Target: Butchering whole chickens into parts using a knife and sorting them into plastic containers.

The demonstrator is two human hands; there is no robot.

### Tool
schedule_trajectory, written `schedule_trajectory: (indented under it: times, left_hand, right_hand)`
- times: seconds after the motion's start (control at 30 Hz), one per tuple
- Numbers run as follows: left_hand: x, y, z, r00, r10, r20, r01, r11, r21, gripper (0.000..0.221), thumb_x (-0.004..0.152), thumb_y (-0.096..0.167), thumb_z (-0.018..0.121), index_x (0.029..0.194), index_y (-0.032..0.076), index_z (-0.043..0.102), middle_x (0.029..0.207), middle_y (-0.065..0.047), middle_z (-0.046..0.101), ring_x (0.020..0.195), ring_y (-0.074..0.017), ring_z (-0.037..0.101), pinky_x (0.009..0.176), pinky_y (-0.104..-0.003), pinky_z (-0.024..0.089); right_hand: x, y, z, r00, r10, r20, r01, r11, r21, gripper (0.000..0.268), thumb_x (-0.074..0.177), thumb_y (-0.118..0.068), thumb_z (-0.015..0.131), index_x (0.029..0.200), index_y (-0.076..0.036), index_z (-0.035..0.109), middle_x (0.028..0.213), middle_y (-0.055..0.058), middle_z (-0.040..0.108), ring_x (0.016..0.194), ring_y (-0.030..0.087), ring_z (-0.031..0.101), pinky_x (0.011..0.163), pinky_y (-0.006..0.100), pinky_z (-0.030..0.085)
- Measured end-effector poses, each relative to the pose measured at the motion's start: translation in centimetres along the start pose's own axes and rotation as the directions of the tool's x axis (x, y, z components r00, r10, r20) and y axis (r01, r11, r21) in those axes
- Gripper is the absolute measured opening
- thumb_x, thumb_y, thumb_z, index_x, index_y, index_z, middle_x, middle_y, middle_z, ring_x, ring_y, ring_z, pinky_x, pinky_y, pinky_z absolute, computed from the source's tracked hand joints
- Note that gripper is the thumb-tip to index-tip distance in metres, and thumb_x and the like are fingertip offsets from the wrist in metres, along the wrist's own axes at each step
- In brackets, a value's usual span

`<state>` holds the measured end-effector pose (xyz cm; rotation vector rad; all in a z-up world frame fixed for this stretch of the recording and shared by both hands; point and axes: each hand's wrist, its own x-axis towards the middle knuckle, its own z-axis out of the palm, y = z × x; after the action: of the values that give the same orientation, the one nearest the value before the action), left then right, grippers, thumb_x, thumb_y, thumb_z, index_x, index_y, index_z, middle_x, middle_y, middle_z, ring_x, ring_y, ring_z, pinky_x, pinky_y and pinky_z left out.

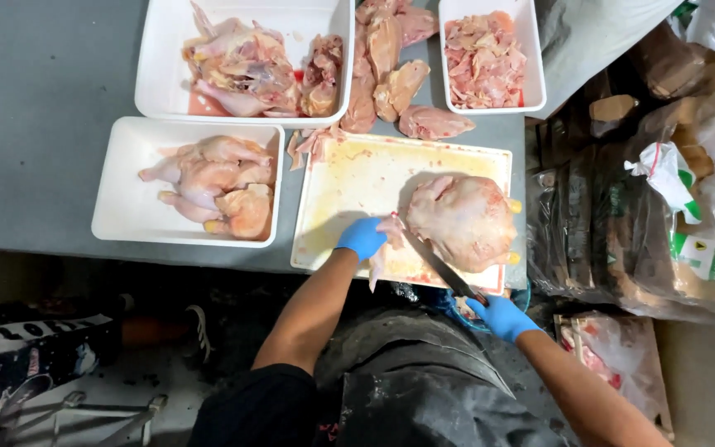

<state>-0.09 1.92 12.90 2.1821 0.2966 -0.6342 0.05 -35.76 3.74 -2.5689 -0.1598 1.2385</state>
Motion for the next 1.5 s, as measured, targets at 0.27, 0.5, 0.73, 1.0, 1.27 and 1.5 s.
schedule_trajectory:
  times: [0.27, 0.5, 0.73, 1.0, 1.27, 1.5]
  left_hand:
    - [10.2, -15.1, -19.9, 0.907, 0.051, -0.417, 0.040, 0.977, 0.207, 0.038, 0.094, 0.040, 0.054, 0.112, 0.012, 0.073, 0.111, -0.021, 0.074, 0.102, -0.0407, 0.072, 0.085, -0.051, 0.052]
    - [5.4, -5.3, -32.8, 0.345, 0.110, -0.932, 0.050, 0.990, 0.135, 0.077, 0.091, 0.044, 0.080, 0.155, 0.018, 0.046, 0.145, -0.020, 0.060, 0.130, -0.0427, 0.059, 0.104, -0.056, 0.050]
    - [19.3, 2.7, -1.9, 0.588, 0.809, 0.003, -0.678, 0.492, 0.546, 0.068, 0.081, 0.001, 0.066, 0.143, 0.028, 0.068, 0.148, -0.018, 0.061, 0.131, -0.0430, 0.061, 0.111, -0.048, 0.048]
    - [21.7, 6.7, 2.4, 0.889, 0.244, 0.387, -0.434, 0.185, 0.882, 0.097, 0.085, 0.033, 0.080, 0.167, 0.028, 0.030, 0.171, -0.002, 0.032, 0.161, -0.0363, 0.023, 0.125, -0.046, 0.032]
    - [11.8, 9.9, 2.2, 0.926, 0.086, 0.368, -0.326, 0.674, 0.663, 0.070, 0.073, 0.065, 0.075, 0.131, 0.025, 0.073, 0.123, -0.006, 0.077, 0.110, -0.0334, 0.072, 0.091, -0.049, 0.061]
    - [13.2, 8.3, 0.4, 0.905, -0.143, 0.400, -0.064, 0.886, 0.460, 0.075, 0.079, 0.058, 0.081, 0.131, 0.005, 0.070, 0.123, -0.015, 0.072, 0.109, -0.0352, 0.070, 0.090, -0.045, 0.058]
  right_hand:
    - [2.5, 2.3, 3.5, 0.998, 0.015, -0.061, -0.015, 1.000, -0.008, 0.070, 0.093, -0.071, 0.056, 0.126, -0.012, 0.076, 0.126, 0.021, 0.078, 0.124, 0.034, 0.072, 0.111, 0.038, 0.050]
    - [-2.8, 0.9, 4.6, 0.988, 0.152, 0.019, -0.153, 0.978, 0.142, 0.051, 0.096, -0.064, 0.062, 0.117, -0.019, 0.074, 0.103, 0.013, 0.082, 0.102, 0.029, 0.078, 0.096, 0.036, 0.057]
    - [-10.8, 1.9, 3.5, 0.937, 0.331, 0.114, -0.350, 0.864, 0.361, 0.061, 0.101, -0.061, 0.054, 0.146, -0.021, 0.064, 0.110, 0.017, 0.082, 0.103, 0.032, 0.077, 0.094, 0.040, 0.057]
    - [-13.0, 0.6, 1.4, 0.905, 0.426, -0.023, -0.403, 0.871, 0.280, 0.053, 0.097, -0.071, 0.053, 0.123, -0.027, 0.069, 0.107, 0.015, 0.082, 0.098, 0.034, 0.077, 0.080, 0.043, 0.056]
    - [-12.8, 1.8, 0.7, 0.864, 0.488, -0.127, -0.366, 0.781, 0.506, 0.045, 0.101, -0.059, 0.058, 0.109, -0.016, 0.069, 0.093, 0.020, 0.078, 0.078, 0.033, 0.067, 0.069, 0.041, 0.046]
    - [-13.7, 0.9, -1.2, 0.932, 0.318, -0.175, -0.238, 0.899, 0.367, 0.048, 0.101, -0.058, 0.055, 0.136, -0.026, 0.059, 0.080, 0.019, 0.074, 0.068, 0.033, 0.067, 0.061, 0.043, 0.043]
